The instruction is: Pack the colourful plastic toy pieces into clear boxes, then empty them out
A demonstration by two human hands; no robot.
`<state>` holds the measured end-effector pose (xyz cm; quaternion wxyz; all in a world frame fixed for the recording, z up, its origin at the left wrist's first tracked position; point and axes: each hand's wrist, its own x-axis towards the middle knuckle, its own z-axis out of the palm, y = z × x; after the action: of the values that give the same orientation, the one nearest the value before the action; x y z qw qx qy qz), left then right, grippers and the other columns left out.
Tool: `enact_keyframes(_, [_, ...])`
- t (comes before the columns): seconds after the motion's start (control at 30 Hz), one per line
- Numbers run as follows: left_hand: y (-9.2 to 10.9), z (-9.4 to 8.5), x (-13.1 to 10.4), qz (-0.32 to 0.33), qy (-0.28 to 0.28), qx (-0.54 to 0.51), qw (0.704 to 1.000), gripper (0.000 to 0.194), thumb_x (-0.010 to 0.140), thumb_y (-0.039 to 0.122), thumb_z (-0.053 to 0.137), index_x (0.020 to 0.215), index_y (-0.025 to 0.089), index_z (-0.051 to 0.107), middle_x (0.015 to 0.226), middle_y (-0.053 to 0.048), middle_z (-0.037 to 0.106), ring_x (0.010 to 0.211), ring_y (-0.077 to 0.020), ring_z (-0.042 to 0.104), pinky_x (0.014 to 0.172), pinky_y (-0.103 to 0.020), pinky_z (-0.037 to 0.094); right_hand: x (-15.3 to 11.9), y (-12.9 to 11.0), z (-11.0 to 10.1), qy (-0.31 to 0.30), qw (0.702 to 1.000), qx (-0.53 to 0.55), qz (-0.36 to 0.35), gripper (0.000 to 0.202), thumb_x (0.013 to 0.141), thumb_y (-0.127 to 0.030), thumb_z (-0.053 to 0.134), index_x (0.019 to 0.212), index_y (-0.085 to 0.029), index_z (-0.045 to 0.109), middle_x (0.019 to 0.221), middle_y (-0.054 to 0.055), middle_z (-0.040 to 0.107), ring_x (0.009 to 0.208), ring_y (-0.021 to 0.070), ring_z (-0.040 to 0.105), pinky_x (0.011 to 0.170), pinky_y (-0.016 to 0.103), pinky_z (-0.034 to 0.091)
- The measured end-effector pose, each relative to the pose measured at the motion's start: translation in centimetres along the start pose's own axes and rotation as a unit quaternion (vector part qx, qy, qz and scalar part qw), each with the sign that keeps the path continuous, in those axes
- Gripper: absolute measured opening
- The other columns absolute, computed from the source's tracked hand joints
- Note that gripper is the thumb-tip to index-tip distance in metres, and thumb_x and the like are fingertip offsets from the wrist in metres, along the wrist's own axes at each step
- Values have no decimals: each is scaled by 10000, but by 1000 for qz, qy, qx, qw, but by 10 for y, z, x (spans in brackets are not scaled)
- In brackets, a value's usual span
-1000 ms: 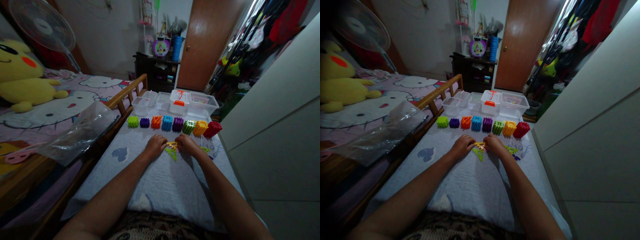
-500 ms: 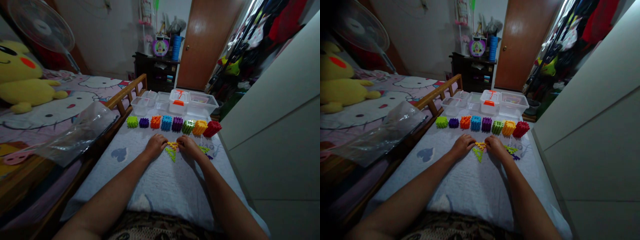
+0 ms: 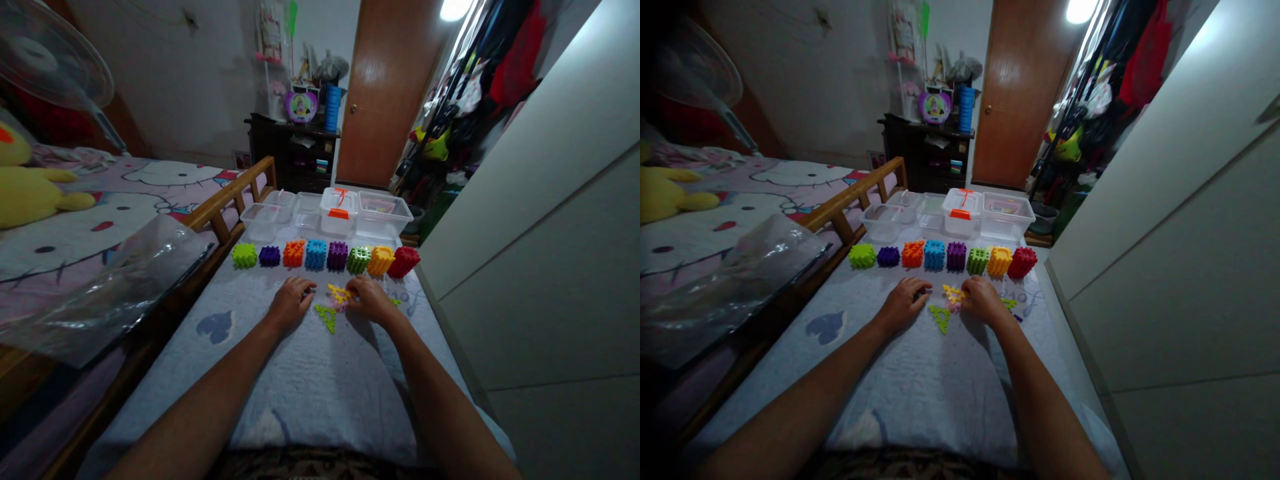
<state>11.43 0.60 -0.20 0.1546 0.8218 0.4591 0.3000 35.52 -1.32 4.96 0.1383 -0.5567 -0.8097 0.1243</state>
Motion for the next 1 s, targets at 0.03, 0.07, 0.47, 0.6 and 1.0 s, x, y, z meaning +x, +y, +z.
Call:
enact_keyframes(0.03, [-1,-1,0,-2,4,-1,1000,195,858,140,599,1027,171,691,930,-67,694,934,-232,594,887,-385,476,-2,4,-7,21,1000,3,8,144,757,-131,651,894,-141,696,870,61,642,765,163,573,690,251,414])
enact_keyframes(0.07, [-2,-1,-1,-3,7,-1,1000,198,854,142,595,1025,175,690,927,-66,694,932,-232,596,884,-386,479,-4,8,-16,48,999,4,20,160,757,-122,641,905,-144,696,878,62,653,775,165,582,705,254,420])
enact_keyframes(0.47, [-1,-2,-2,-5,0,-3,1000,195,840,144,594,1007,173,691,909,-67,701,909,-229,607,878,-382,483,20,39,-78,172,934,-140,280,219,811,-264,618,937,-150,756,882,122,752,795,215,654,663,283,403])
enact_keyframes(0.6, [-1,-3,-2,-5,-9,-2,1000,195,839,144,600,1008,167,695,912,-73,704,913,-236,608,873,-384,483,25,40,-74,148,926,-167,304,236,816,-266,607,936,-142,768,923,155,763,836,230,684,679,281,432])
enact_keyframes(1.0, [0,-3,-3,-4,-17,7,1000,198,836,144,607,1012,163,695,933,-78,711,919,-242,607,880,-394,483,24,38,-73,147,921,-184,311,241,838,-248,583,955,-120,751,971,176,738,852,242,668,698,302,437])
